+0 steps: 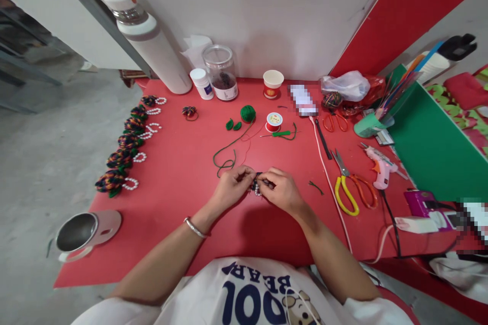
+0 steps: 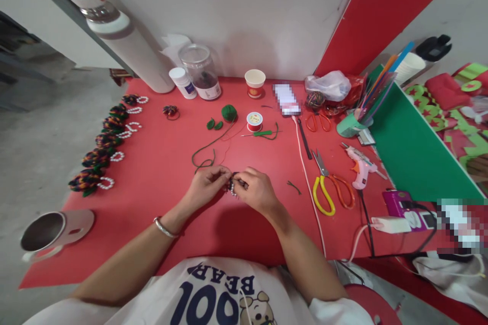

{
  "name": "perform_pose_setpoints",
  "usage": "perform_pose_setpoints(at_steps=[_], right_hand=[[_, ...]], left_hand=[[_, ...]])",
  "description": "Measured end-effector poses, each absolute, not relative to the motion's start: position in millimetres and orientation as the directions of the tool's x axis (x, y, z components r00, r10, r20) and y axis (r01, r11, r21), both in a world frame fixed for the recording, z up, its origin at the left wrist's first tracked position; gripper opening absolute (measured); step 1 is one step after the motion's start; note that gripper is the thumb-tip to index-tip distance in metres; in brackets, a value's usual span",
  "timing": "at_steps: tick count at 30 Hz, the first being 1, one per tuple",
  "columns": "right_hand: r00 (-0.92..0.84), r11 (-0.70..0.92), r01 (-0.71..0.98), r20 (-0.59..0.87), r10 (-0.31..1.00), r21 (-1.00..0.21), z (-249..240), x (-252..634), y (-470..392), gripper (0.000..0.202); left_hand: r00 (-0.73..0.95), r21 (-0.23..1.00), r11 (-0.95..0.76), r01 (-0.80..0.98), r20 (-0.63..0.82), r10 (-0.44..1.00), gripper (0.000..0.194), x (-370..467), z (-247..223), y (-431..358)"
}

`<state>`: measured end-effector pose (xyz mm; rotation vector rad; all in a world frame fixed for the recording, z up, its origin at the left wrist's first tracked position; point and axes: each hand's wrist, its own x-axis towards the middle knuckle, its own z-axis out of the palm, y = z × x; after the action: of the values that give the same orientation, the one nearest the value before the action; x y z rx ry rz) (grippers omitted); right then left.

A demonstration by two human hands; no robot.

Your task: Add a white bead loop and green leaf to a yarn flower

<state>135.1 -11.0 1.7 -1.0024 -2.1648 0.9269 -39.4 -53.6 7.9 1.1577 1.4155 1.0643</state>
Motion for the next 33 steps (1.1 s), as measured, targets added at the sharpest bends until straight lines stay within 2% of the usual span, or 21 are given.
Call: perform_pose_setpoints(at_steps=[3,6,8,14,25,28,33], right_hand=[[-0.551,0.464,0.391,0.202,0.81,-0.795,0.4,135.5,-9.5,0.011],[-0.558,0.476,0.379,0.214,0.802,-0.794,1.7,135.6,-8.9,0.012],[-0.564,0.481,0.384,0.212,0.798,-0.788,3.3,135.9,-8.9,0.013],[-0.571,0.486,0.389,0.209,0.794,-0.782,4.2,137.1,-8.9,0.013],[-0.586,0.525,0.415,0.223,0.779,-0.743,3.2,138.6,-8.0,0.011],[-0.593,0.527,0.403,0.225,0.773,-0.748,4.8,139.1,-8.4,0.012],[-0.582,0.442,0.319,0.195,0.79,-0.838,19.1,142.0,-9.4,0.011]], left_hand=[[-0.142,0.947,-0.017,0.321,0.066,0.988,0.015,-41.9,11.5,-56.0],[-0.052,0.804,-0.233,0.547,0.31,0.949,0.012,-45.2,11.3,-59.3],[0.019,0.732,-0.295,0.614,0.359,0.933,0.014,-46.7,9.0,-61.2],[0.094,0.632,-0.296,0.716,0.333,0.938,0.021,-46.3,3.1,-64.1],[0.064,0.658,-0.243,0.712,0.284,0.957,0.023,-42.7,3.2,-63.9],[0.03,0.716,-0.2,0.668,0.242,0.97,0.021,-41.5,6.3,-63.9],[-0.057,0.886,0.024,0.463,0.002,0.998,0.019,-43.0,12.2,-60.5]])
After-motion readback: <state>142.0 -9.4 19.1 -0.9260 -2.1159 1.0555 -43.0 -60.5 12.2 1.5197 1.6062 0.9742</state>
